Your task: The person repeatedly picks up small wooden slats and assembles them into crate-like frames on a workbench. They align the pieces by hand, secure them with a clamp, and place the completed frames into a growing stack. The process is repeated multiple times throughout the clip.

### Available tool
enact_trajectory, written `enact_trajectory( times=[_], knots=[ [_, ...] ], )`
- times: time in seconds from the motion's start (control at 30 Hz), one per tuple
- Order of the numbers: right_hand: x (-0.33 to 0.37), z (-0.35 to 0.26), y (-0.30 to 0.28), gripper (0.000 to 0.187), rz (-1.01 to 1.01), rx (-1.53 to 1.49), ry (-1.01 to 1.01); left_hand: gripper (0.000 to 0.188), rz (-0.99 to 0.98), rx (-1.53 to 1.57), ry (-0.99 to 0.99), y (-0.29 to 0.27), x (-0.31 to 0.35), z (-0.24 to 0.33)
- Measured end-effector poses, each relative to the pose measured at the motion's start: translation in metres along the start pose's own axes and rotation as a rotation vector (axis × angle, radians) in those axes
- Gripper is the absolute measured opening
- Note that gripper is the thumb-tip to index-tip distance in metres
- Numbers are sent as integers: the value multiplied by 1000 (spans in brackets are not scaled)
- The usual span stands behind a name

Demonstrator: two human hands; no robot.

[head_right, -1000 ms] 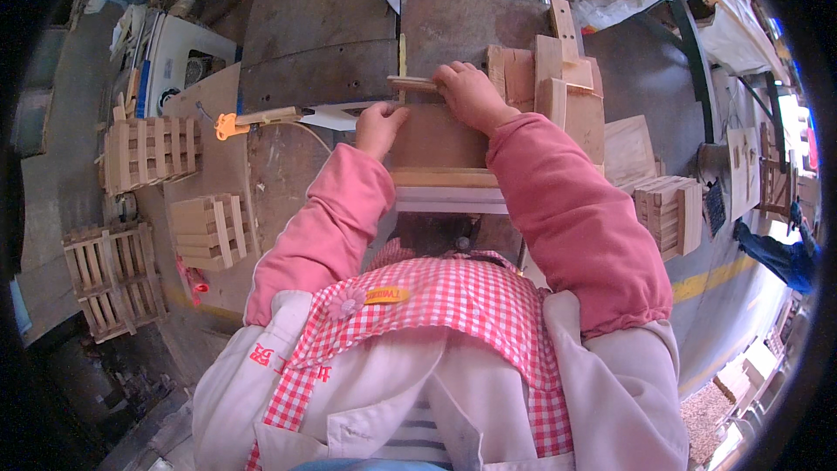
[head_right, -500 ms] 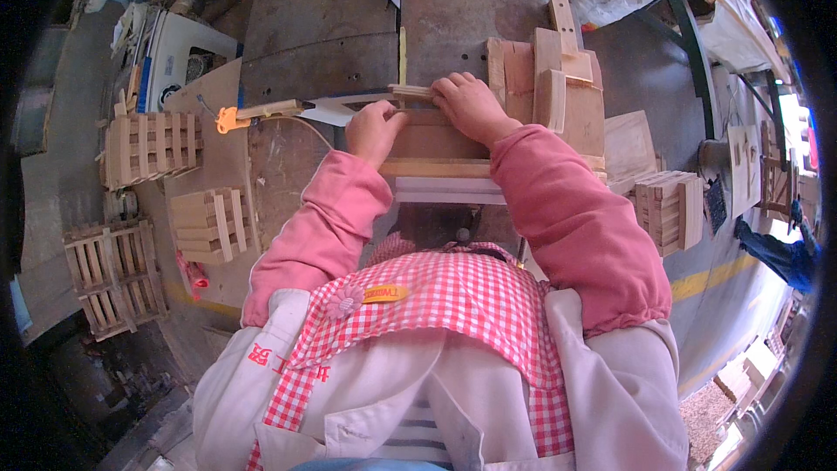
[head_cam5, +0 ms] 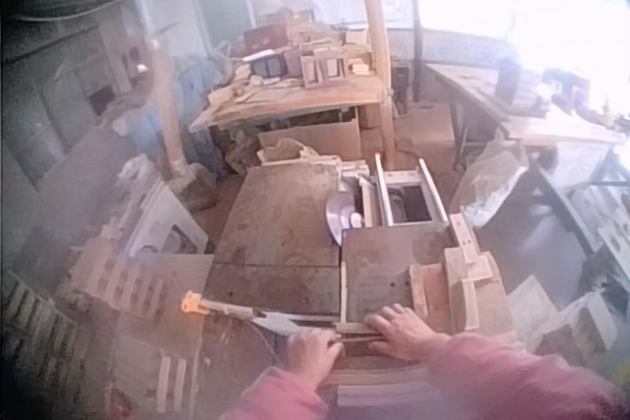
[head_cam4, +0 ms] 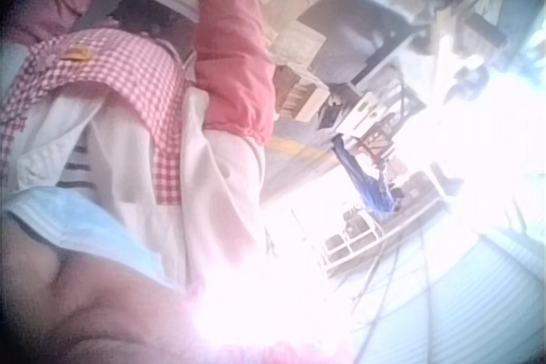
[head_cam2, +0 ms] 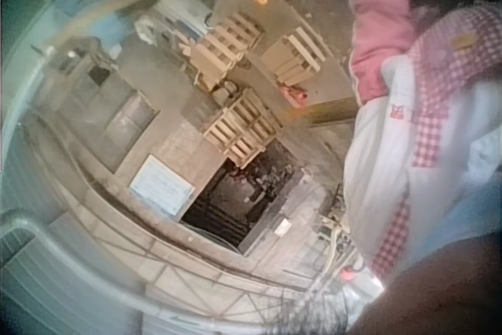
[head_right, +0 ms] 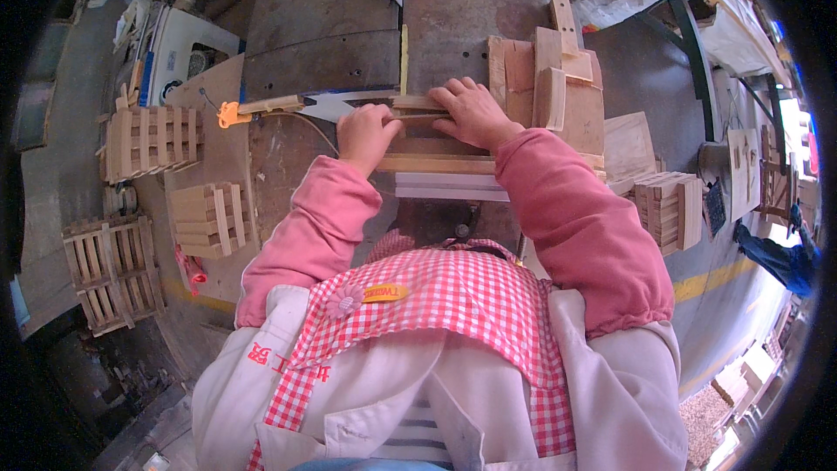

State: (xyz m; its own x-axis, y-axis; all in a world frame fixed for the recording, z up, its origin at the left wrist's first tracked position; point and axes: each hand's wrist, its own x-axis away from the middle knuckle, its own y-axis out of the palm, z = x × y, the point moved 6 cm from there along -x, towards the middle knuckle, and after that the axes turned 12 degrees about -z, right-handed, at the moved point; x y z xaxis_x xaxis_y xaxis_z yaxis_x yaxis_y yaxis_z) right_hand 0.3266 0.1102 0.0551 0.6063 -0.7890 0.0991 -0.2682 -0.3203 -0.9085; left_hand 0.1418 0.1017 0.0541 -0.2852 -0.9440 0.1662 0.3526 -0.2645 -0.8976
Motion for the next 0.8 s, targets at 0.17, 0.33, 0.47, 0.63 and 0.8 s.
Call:
enact_trajectory(
  times=[0.17,0.33,0.47,0.63,0.8],
  knots=[
    [-4,3,4,39,-60,-9,24,39,-597,161,-196,27,1,-12],
    [0,0,0,40,-41,-40,16,39,-419,25,-138,12,2,-4],
    [0,-3,0,44,-80,-13,13,38,-131,131,-120,-1,7,-15],
    [0,-2,-1,44,-79,-23,14,77,80,1460,-124,26,-11,-27],
    [9,4,-4,38,-40,-60,9,74,40,1673,-93,54,-19,-3]
  ],
)
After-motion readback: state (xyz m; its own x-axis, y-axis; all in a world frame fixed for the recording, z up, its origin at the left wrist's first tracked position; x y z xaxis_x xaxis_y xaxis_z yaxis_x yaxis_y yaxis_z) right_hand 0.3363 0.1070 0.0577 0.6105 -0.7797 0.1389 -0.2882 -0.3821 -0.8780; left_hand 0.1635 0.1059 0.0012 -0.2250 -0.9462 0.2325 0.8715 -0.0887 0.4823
